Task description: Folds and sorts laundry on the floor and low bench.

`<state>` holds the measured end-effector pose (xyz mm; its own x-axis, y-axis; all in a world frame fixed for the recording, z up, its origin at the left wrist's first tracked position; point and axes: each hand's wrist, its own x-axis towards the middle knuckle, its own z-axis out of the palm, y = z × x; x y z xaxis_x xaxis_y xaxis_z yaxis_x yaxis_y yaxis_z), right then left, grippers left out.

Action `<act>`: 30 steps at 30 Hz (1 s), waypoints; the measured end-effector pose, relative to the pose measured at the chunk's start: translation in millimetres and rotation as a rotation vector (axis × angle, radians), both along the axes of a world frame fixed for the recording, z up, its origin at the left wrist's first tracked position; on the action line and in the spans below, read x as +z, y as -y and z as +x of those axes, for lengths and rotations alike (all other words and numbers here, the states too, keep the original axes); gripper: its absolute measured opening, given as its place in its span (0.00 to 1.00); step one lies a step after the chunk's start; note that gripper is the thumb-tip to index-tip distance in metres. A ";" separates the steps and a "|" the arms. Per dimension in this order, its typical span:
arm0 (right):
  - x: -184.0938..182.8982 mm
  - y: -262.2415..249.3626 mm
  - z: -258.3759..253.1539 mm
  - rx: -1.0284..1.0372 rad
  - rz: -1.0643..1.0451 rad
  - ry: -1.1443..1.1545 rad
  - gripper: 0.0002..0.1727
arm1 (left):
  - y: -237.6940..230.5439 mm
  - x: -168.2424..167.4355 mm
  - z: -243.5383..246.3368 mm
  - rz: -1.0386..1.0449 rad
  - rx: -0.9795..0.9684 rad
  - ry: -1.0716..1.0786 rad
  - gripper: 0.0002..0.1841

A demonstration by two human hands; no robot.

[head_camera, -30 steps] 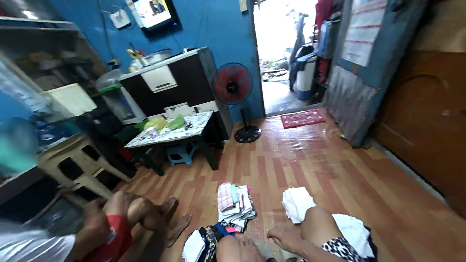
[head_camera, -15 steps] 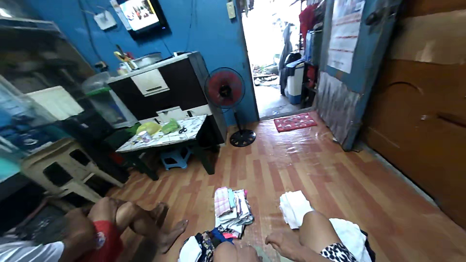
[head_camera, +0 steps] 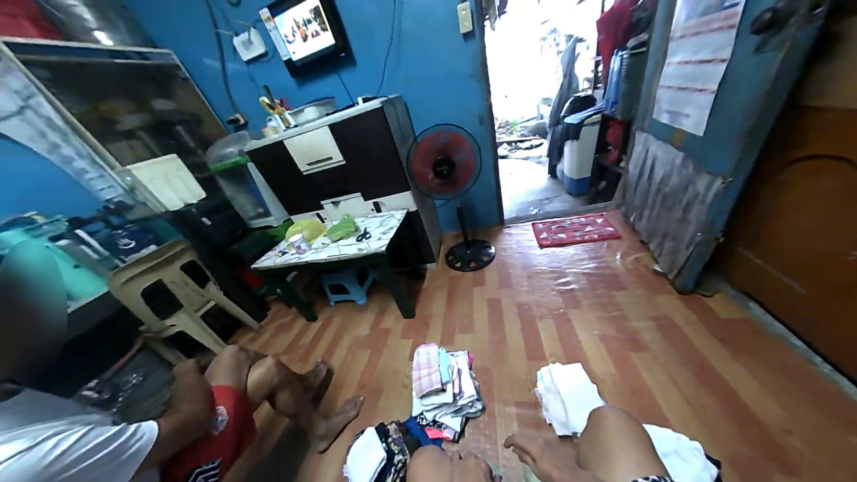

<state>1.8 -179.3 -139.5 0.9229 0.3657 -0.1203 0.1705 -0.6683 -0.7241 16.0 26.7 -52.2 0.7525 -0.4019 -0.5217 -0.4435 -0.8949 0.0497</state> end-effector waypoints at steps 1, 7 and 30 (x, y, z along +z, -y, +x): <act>7.0 -1.4 -1.4 -0.021 -0.001 -0.029 0.21 | -0.2 1.7 -1.8 -0.010 0.017 -0.004 0.32; 2.7 -1.8 0.2 -0.031 -0.028 -0.027 0.21 | -2.3 -25.5 -2.0 0.045 0.002 -0.035 0.30; -8.9 -4.7 2.6 0.027 -0.087 0.061 0.20 | 1.0 -35.3 -3.0 -0.030 0.099 -0.185 0.20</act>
<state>4.4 -174.6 -148.4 0.9194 0.3814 -0.0965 0.2317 -0.7230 -0.6508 13.0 25.7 -87.5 0.6818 -0.3483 -0.6434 -0.3342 -0.9306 0.1496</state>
